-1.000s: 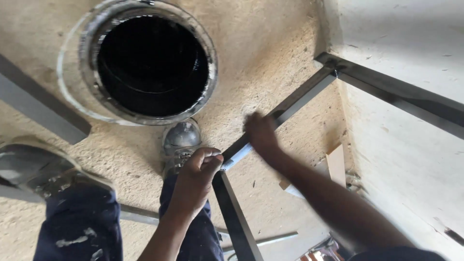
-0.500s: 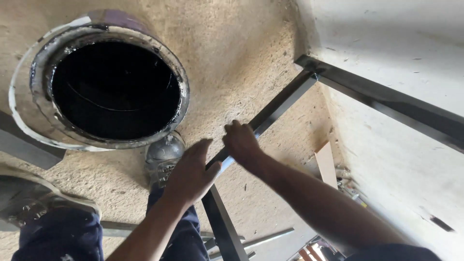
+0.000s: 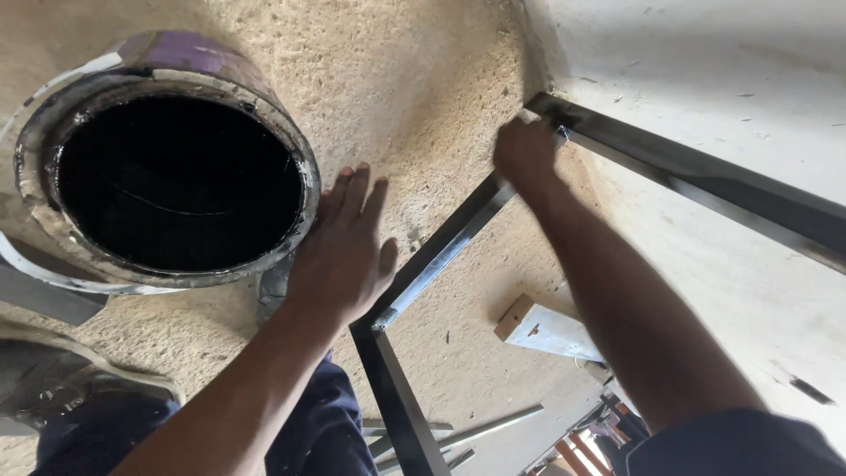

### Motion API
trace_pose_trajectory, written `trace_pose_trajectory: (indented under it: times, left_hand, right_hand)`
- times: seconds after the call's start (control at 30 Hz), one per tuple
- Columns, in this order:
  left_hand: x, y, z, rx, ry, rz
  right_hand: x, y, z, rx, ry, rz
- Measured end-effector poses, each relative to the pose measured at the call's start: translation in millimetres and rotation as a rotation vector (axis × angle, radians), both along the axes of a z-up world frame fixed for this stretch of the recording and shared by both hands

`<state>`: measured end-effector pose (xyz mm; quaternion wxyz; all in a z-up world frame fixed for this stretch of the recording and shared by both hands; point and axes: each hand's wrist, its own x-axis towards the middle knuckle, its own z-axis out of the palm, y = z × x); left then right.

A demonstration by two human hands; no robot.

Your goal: Painting metal frame structures by dipping a cloth into a paint can and wiping it onto the metal surfaces.

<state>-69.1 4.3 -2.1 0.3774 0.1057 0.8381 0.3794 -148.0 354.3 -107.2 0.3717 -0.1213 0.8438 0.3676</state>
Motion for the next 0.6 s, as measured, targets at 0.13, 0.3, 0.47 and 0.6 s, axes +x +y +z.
trace_pose_trajectory:
  times: [0.13,0.3,0.47,0.6]
  left_hand:
    - [5.7,-1.2,-13.8,0.012,-0.169,0.073]
    - [27.9,3.9,3.2,0.008,-0.161,0.083]
    - [56.2,20.9,4.4,0.082,-0.326,-0.032]
    - [48.8,38.2,23.2,0.106,-0.451,-0.022]
  right_hand:
    - [134.7,-94.6,36.6,-0.336,-0.311,-0.357]
    - [216.6,-143.5,91.2,-0.546,-0.671,-0.003]
    - [129.1,-87.5,113.8,-0.483,-0.232,-0.997]
    - [33.4,-48.7,125.3,-0.245,0.067,-0.493]
